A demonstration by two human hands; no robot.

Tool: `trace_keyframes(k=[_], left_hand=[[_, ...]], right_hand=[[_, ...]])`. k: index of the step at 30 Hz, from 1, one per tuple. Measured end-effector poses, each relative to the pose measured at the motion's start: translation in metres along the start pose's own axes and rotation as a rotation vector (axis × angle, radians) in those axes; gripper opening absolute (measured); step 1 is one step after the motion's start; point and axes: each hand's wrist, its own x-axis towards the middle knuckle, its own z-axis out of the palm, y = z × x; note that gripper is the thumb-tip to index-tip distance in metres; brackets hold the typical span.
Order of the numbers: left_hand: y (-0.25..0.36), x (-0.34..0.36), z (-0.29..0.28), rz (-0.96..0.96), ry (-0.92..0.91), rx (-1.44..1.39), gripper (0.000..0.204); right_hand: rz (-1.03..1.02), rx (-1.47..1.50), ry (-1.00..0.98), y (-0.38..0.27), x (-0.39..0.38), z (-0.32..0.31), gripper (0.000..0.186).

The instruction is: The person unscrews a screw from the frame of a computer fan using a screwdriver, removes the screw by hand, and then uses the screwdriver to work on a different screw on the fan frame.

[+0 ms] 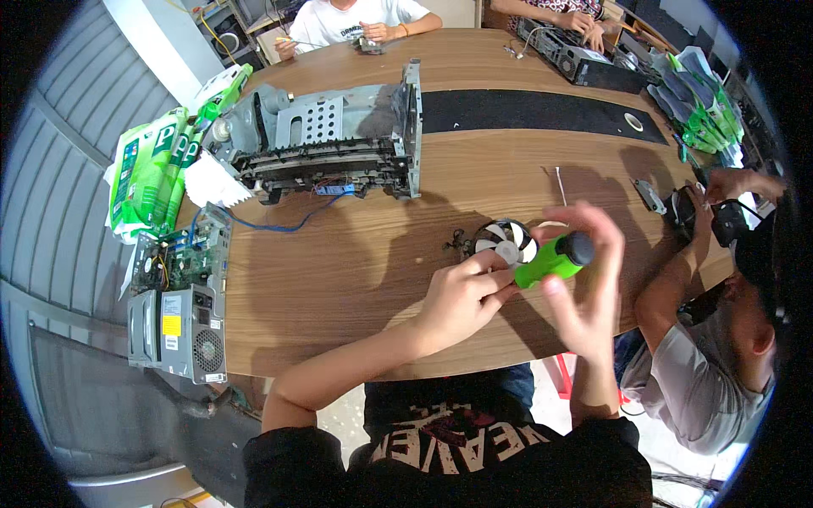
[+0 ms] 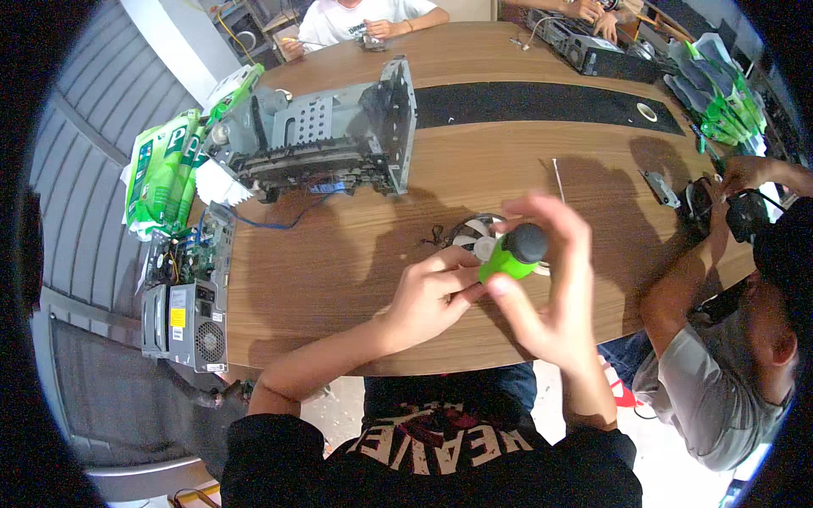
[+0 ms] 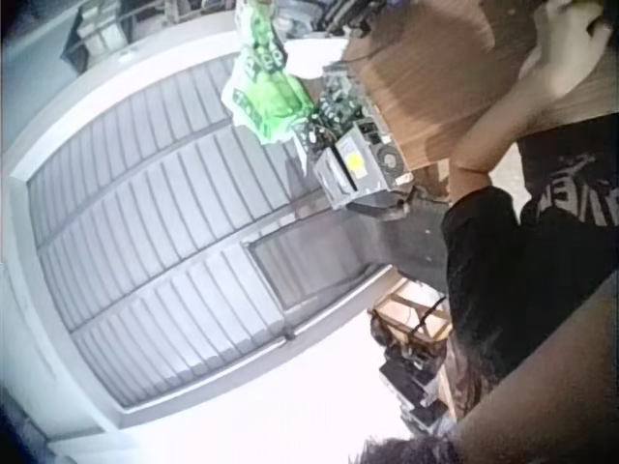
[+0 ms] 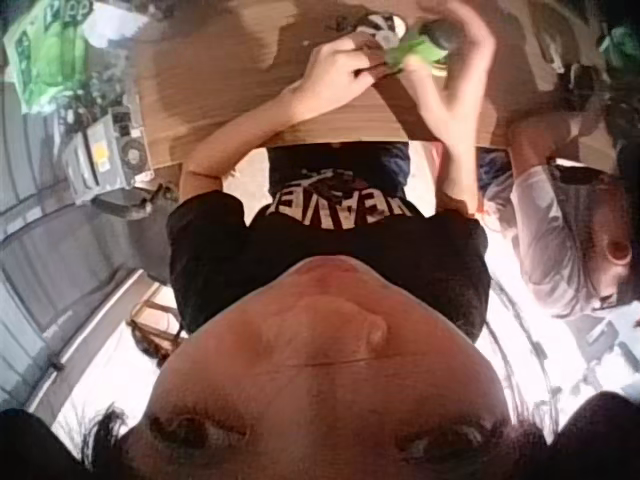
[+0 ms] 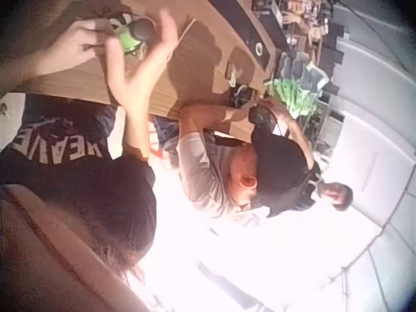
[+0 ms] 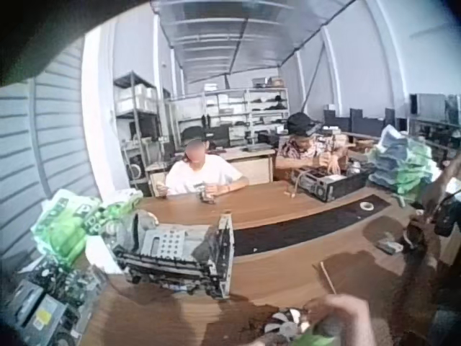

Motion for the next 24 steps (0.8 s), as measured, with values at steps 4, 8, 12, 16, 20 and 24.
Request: trace_keyframes(k=[4,8,12,16,20,24], left_hand=[[0.006,0.001,0.003,0.010,-0.030,0.016,0.019],[0.005,0.000,0.001,0.020,-0.010,0.000,0.019],[-0.002,-0.003,-0.001,0.076,-0.001,-0.032,0.018],[-0.004,-0.005,0.000,0.119,0.098,0.002,0.015],[-0.003,-0.004,0.000,0.149,0.128,-0.022,0.013],[-0.004,-0.003,-0.001,0.183,0.096,-0.031,0.015]], right_hand=[[-0.060,-0.112,-0.080,-0.023,0.011,-0.022,0.036],[-0.126,-0.268,-0.181,-0.035,0.021,-0.025,0.030],[-0.042,-0.492,-0.247,-0.045,0.022,-0.025,0.037],[-0.048,-0.501,-0.374,-0.043,0.028,-0.025,0.061],[-0.182,-0.203,-0.436,-0.042,0.042,-0.035,0.064],[-0.236,-0.238,-0.506,-0.046,0.051,-0.041,0.038]])
